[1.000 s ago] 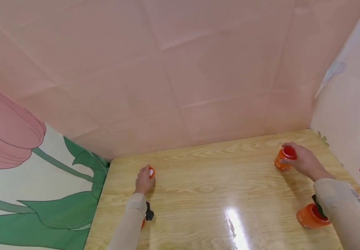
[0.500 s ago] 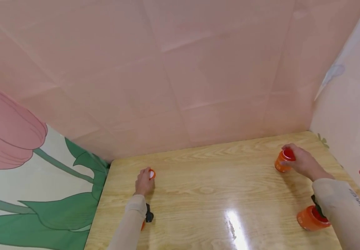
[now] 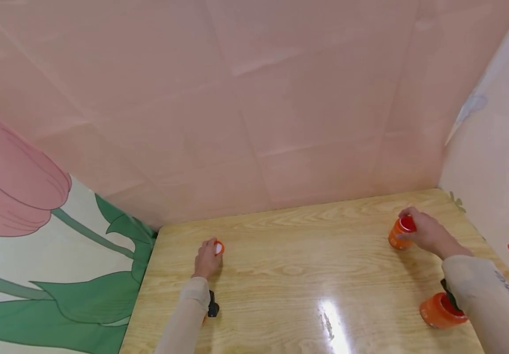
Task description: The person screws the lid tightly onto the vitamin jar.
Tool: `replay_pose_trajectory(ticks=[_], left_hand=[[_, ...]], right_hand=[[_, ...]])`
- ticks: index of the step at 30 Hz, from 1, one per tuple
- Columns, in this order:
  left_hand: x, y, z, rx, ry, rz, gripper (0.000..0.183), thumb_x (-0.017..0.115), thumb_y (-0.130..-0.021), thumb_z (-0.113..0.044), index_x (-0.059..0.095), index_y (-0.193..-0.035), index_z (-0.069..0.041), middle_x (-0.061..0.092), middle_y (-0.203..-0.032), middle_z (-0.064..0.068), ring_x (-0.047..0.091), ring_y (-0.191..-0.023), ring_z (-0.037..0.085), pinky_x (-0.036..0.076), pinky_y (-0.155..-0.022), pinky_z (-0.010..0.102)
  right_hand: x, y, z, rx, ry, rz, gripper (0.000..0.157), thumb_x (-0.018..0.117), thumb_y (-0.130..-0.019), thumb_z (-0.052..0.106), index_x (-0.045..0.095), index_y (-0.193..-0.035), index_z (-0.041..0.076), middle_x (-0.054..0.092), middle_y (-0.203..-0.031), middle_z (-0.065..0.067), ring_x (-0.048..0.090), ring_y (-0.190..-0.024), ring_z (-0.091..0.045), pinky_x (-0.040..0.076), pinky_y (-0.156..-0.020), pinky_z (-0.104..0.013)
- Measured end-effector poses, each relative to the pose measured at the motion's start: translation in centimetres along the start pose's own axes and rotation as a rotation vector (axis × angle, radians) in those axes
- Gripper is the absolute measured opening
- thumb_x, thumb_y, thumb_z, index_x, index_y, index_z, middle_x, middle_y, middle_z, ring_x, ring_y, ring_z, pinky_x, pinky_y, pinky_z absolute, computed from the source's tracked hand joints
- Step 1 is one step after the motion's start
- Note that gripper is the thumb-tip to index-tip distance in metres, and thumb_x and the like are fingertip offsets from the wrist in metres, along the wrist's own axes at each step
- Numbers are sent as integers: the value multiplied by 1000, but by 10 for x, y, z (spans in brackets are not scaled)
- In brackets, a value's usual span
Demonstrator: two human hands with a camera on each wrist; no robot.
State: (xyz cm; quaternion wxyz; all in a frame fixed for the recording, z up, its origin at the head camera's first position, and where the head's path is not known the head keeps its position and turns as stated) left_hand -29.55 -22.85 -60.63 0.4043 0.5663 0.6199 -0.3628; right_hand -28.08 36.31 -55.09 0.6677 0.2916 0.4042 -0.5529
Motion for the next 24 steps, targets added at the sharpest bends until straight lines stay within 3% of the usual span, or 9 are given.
replay_pose_trajectory(ticks=[9, 16, 24], left_hand=[[8, 3, -2, 26, 30, 3, 53, 71, -88, -8, 52, -137, 1, 53, -126, 21, 55, -113, 41, 50, -89, 56], [4, 12, -9, 36, 44, -24, 53, 75, -85, -7, 54, -133, 2, 54, -121, 24, 56, -110, 42, 51, -86, 56], [7, 16, -12, 55, 23, -59, 50, 75, -84, -8, 57, -129, 1, 56, -117, 23, 57, -107, 42, 51, -82, 56]], right_hand=[[4, 4, 9, -17, -7, -12, 50, 85, -73, 13, 52, -107, -5, 65, -94, -24, 62, -80, -31, 46, -64, -25], [6, 5, 18, -11, -17, 34, 53, 85, -73, 12, 52, -109, -8, 64, -99, -29, 62, -87, -40, 48, -69, -31], [8, 6, 25, -23, -15, 59, 55, 85, -72, 13, 53, -110, -8, 64, -101, -28, 62, -90, -41, 49, -71, -29]])
Point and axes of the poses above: each hand's wrist, its own y-axis away from the middle knuckle, its own x-axis out of the palm, z = x × y, the point moved 7 cm from there along -y, towards the middle knuckle
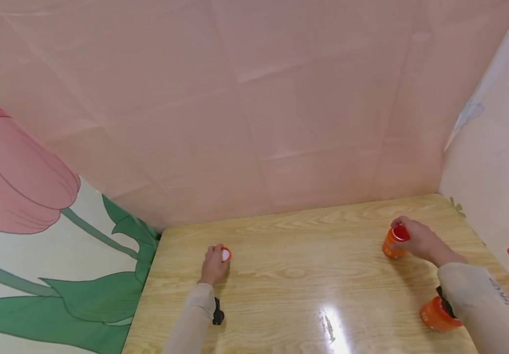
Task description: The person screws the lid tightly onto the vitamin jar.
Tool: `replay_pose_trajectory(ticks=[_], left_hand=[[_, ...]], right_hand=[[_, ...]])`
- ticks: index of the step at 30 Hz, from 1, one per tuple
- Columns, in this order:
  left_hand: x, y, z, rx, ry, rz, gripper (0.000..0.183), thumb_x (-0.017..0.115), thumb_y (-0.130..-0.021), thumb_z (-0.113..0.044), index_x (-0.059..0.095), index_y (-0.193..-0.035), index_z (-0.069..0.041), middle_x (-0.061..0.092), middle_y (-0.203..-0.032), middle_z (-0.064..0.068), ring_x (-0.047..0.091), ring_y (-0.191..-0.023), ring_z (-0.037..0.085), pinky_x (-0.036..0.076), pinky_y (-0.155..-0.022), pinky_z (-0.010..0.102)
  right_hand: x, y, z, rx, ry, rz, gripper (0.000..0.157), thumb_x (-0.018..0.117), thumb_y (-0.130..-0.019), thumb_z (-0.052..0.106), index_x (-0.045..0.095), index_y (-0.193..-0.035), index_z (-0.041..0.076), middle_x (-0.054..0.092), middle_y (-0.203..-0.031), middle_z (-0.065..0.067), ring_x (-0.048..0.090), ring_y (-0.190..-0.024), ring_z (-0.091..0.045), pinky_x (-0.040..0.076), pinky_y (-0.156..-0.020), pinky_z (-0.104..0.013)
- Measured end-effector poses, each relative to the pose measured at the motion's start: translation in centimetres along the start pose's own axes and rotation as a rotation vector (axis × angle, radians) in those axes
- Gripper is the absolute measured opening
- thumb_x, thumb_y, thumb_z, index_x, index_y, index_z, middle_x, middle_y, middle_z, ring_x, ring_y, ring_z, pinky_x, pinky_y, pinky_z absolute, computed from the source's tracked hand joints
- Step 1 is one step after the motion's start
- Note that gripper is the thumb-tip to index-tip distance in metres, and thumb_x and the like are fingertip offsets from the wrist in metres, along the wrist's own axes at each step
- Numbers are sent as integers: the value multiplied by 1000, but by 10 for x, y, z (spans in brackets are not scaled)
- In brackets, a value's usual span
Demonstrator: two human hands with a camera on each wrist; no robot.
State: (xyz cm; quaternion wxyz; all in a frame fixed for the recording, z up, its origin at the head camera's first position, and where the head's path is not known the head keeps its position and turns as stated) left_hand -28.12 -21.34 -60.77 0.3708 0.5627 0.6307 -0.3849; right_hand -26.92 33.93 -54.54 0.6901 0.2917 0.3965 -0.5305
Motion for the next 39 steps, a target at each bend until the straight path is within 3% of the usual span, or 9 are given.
replay_pose_trajectory(ticks=[10, 17, 32, 39], left_hand=[[5, 5, -5, 19, 10, 7, 50, 76, -84, -10, 57, -129, -1, 57, -116, 20, 58, -106, 39, 50, -82, 56], [10, 8, -3, 19, -27, 37, 50, 74, -86, -14, 57, -132, -3, 57, -119, 18, 57, -109, 38, 50, -84, 54], [4, 15, -18, 38, -31, 78, 49, 75, -85, -14, 58, -130, -2, 58, -119, 20, 56, -110, 39, 49, -85, 55], [2, 20, -26, 49, -20, 109, 48, 76, -85, -13, 58, -129, -3, 58, -118, 20, 56, -109, 38, 48, -87, 54]], right_hand=[[7, 0, 10, -39, 3, -30, 54, 87, -69, 11, 54, -107, -8, 65, -95, -23, 62, -84, -33, 49, -68, -28], [10, -1, 15, -36, 1, 2, 55, 87, -70, 13, 53, -107, -10, 64, -96, -23, 62, -85, -35, 50, -70, -30], [13, 3, 24, -41, 4, 9, 53, 87, -71, 14, 54, -107, -7, 65, -97, -19, 62, -84, -28, 50, -69, -28], [16, 4, 33, -70, -1, 28, 52, 87, -70, 11, 55, -107, -9, 65, -97, -20, 62, -87, -33, 51, -71, -31]])
Point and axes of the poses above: each hand's wrist, its own y-axis away from the middle knuckle, its own x-axis out of the palm, z = x × y, the point moved 7 cm from there along -y, towards the middle knuckle
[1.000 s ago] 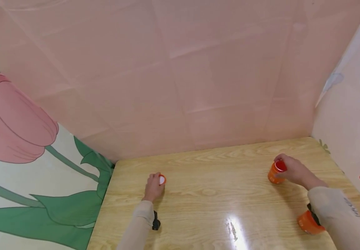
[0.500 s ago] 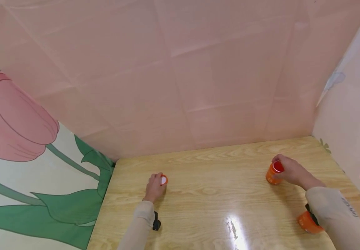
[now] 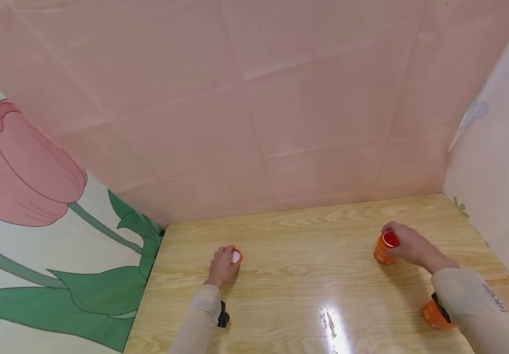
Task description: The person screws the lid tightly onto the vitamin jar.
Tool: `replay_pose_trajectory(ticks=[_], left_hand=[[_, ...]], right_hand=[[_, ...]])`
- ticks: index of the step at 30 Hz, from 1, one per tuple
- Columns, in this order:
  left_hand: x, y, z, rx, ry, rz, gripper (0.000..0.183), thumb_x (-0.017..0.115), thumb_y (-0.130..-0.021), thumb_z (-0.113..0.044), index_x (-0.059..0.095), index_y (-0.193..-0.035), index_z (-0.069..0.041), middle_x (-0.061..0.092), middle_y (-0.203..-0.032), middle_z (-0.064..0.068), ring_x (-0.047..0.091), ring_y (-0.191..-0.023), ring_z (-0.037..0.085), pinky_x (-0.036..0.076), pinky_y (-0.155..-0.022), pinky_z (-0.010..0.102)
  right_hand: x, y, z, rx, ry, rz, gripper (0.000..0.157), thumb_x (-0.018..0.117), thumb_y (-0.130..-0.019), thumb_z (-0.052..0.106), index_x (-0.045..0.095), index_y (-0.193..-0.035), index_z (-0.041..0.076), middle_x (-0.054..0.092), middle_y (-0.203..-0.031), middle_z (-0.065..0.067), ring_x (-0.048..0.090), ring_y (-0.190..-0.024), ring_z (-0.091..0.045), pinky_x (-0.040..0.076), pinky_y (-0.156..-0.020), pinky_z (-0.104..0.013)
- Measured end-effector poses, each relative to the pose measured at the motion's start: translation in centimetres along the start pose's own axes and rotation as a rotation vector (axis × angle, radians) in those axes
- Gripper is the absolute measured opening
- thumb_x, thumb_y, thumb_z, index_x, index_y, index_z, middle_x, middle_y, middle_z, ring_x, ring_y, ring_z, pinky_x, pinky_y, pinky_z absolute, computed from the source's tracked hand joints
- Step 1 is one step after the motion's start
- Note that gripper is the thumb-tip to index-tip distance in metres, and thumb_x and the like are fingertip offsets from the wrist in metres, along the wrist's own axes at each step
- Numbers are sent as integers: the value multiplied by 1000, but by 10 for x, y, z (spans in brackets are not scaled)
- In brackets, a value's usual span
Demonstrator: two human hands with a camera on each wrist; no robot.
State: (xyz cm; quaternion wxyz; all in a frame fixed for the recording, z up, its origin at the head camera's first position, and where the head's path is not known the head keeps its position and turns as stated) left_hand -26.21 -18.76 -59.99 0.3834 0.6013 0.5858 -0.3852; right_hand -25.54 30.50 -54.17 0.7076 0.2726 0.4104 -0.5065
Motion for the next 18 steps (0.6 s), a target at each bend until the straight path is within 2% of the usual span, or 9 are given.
replay_pose_trajectory(ticks=[6, 10, 12, 17, 18], left_hand=[[2, 1, -3, 1, -30, 16, 49, 75, -86, -15, 58, -130, -4, 60, -118, 19, 57, -109, 38, 48, -88, 54], [1, 2, -6, 25, -40, 14, 48, 75, -85, -15, 59, -129, -3, 60, -117, 20, 58, -107, 39, 49, -86, 54], [1, 3, -6, 56, -52, -9, 48, 75, -85, -17, 59, -129, -4, 60, -115, 19, 58, -104, 37, 49, -83, 52], [4, 4, -6, 49, -60, 14, 50, 75, -84, -18, 59, -130, -5, 61, -115, 18, 59, -104, 36, 49, -83, 52], [4, 4, -7, 28, -48, 38, 51, 76, -84, -16, 59, -130, -3, 61, -116, 20, 58, -106, 38, 49, -85, 54]], right_hand=[[2, 0, 6, -15, 0, -2, 52, 87, -70, 11, 56, -107, -8, 65, -99, -19, 62, -88, -32, 51, -72, -29], [3, 1, 10, -19, -1, -7, 52, 87, -69, 11, 56, -106, -7, 65, -99, -19, 62, -87, -30, 51, -71, -29], [3, 2, 11, -25, 4, -20, 52, 88, -68, 11, 57, -106, -6, 66, -98, -18, 62, -86, -27, 51, -71, -29], [6, 5, 16, -48, 11, -48, 52, 89, -66, 11, 58, -105, -4, 66, -97, -15, 61, -84, -20, 51, -71, -28], [6, 6, 17, -49, 13, -50, 52, 89, -66, 12, 58, -105, -4, 67, -97, -14, 61, -84, -20, 51, -71, -28]])
Point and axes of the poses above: each hand's wrist, its own y-axis away from the middle knuckle, its own x-axis out of the palm, z = x × y, the point moved 7 cm from there along -y, towards the middle knuckle
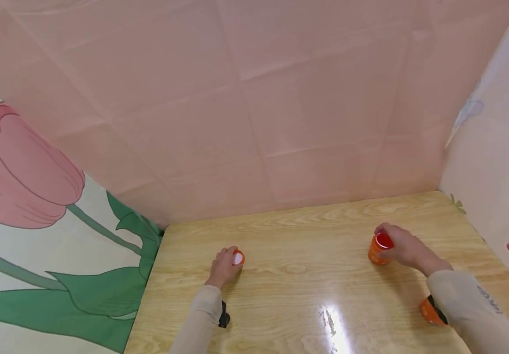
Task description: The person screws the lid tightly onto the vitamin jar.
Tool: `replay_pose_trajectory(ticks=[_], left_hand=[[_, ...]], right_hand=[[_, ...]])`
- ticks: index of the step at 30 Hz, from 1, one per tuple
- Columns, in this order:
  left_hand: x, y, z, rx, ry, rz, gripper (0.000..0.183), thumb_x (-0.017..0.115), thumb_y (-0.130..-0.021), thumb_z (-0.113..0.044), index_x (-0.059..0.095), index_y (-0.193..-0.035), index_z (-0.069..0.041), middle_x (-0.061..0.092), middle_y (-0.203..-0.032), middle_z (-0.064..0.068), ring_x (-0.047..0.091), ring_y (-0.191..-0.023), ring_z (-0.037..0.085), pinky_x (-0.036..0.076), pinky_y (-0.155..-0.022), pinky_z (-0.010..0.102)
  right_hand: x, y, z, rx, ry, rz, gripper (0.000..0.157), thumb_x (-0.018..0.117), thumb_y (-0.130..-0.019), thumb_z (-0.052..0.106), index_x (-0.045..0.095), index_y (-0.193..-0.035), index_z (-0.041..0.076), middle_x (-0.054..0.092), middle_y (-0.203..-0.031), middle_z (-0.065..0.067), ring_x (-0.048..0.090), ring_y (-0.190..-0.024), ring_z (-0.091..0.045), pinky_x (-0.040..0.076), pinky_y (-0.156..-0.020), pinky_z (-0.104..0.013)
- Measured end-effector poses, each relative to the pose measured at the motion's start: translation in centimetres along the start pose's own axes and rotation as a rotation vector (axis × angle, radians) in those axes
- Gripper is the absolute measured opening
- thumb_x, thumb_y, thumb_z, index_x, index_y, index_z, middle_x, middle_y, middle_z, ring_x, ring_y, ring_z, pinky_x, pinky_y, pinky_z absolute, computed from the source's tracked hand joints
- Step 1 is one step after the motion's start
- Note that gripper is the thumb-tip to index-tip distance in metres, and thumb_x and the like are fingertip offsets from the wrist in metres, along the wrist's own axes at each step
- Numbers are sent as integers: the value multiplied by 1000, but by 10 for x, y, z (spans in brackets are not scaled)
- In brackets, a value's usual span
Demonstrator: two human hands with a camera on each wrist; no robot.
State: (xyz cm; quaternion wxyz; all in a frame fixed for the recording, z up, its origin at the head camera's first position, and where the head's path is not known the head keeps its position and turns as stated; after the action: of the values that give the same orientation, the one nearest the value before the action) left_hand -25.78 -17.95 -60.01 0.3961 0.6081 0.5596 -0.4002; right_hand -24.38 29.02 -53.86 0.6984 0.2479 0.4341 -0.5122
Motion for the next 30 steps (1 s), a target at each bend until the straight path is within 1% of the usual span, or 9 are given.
replay_pose_trajectory(ticks=[8, 11, 14, 16, 19, 21, 25, 30], left_hand=[[1, 1, 0, 19, -8, -7, 51, 78, -82, -19, 61, -128, -6, 63, -115, 17, 60, -103, 37, 50, -83, 53], [2, 2, 1, 27, -17, -5, 51, 78, -83, -20, 61, -129, -7, 63, -116, 16, 60, -102, 36, 50, -83, 52], [3, 3, 1, 35, -12, -5, 51, 78, -83, -20, 61, -129, -7, 63, -117, 16, 61, -103, 35, 50, -83, 52], [3, 3, 1, 41, -5, -6, 51, 78, -83, -20, 62, -129, -7, 63, -117, 15, 61, -103, 35, 50, -83, 52], [3, 3, 1, 53, 3, -7, 49, 77, -84, -21, 62, -129, -7, 64, -117, 15, 61, -102, 35, 50, -82, 52], [3, 3, 0, 61, 15, -6, 49, 77, -85, -21, 62, -129, -7, 64, -116, 15, 60, -102, 35, 50, -81, 52], [2, 4, -2, 74, 39, 1, 49, 78, -83, -17, 62, -128, -6, 64, -116, 15, 60, -101, 35, 49, -82, 53], [3, 6, -3, 89, 58, 12, 51, 79, -80, -13, 62, -127, -5, 65, -117, 14, 60, -103, 35, 49, -84, 52]], right_hand=[[4, 2, 4, 11, -21, 31, 54, 86, -71, 17, 59, -113, -4, 68, -105, -17, 64, -91, -30, 53, -74, -30], [4, 3, 7, -5, -17, 14, 55, 87, -71, 18, 59, -114, -3, 69, -105, -16, 64, -92, -32, 54, -75, -31], [3, 4, 10, -34, 4, -26, 56, 88, -69, 18, 61, -113, -1, 70, -103, -13, 65, -91, -25, 53, -75, -29], [2, 5, 11, -43, 16, -55, 56, 89, -67, 19, 62, -113, 1, 71, -103, -10, 64, -90, -15, 52, -75, -25], [0, 5, 12, -53, 14, -80, 56, 90, -66, 20, 63, -112, 3, 71, -103, -9, 60, -89, -4, 51, -74, -23], [0, 5, 14, -53, 7, -82, 57, 91, -66, 20, 63, -112, 3, 71, -102, -9, 59, -89, -3, 51, -73, -23], [3, 7, 18, -27, -21, -49, 58, 90, -67, 22, 63, -114, 2, 71, -104, -10, 60, -88, -7, 51, -73, -26], [4, 8, 25, -31, -22, -50, 57, 91, -66, 21, 64, -113, 3, 71, -103, -8, 62, -88, -11, 52, -73, -28]])
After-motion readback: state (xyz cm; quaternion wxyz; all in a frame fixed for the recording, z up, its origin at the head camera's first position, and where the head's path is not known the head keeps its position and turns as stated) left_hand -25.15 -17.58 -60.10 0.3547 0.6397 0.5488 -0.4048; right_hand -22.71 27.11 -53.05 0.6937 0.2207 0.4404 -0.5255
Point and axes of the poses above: each hand's wrist, its own y-axis away from the middle knuckle, its own x-axis out of the palm, z = x × y, the point moved 7 cm from there along -y, towards the middle knuckle
